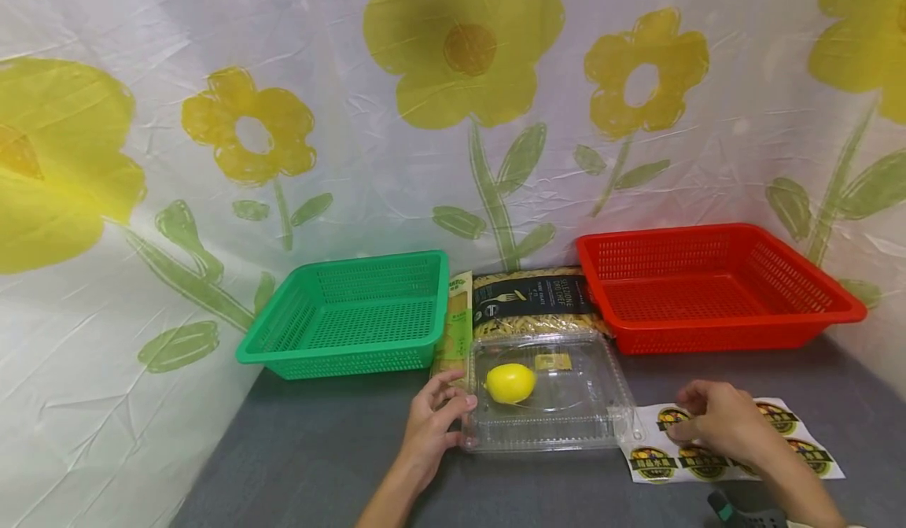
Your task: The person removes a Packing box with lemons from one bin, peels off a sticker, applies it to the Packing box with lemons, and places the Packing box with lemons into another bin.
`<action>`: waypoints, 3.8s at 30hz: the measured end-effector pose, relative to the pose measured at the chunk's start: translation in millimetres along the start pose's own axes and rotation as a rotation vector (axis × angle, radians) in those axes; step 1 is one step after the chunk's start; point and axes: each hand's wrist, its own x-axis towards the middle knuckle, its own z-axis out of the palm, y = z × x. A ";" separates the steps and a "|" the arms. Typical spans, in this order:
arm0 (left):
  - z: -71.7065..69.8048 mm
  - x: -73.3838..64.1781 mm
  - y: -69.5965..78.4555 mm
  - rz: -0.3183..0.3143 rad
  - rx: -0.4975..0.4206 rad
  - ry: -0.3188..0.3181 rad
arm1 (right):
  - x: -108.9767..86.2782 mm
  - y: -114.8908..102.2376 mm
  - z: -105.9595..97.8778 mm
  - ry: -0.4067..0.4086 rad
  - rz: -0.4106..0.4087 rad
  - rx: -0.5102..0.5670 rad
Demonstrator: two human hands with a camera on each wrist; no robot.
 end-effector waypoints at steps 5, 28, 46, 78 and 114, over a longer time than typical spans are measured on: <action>1.0 -0.1 -2.6 0.009 -0.006 0.004 | 2.5 1.4 3.7 0.016 -0.015 -0.079; 2.6 -0.9 -8.7 0.046 -0.061 -0.027 | -2.8 4.5 9.8 -0.001 0.006 0.146; 2.8 -2.5 -8.3 0.030 -0.083 -0.029 | -5.7 -39.5 -24.1 0.031 -0.003 0.504; 1.0 -1.5 -7.9 0.034 -0.087 -0.044 | 46.2 -144.5 33.2 -0.049 -0.387 0.405; 5.7 -0.4 -6.6 0.030 -0.064 -0.014 | 46.5 -149.3 49.7 0.141 -0.372 0.007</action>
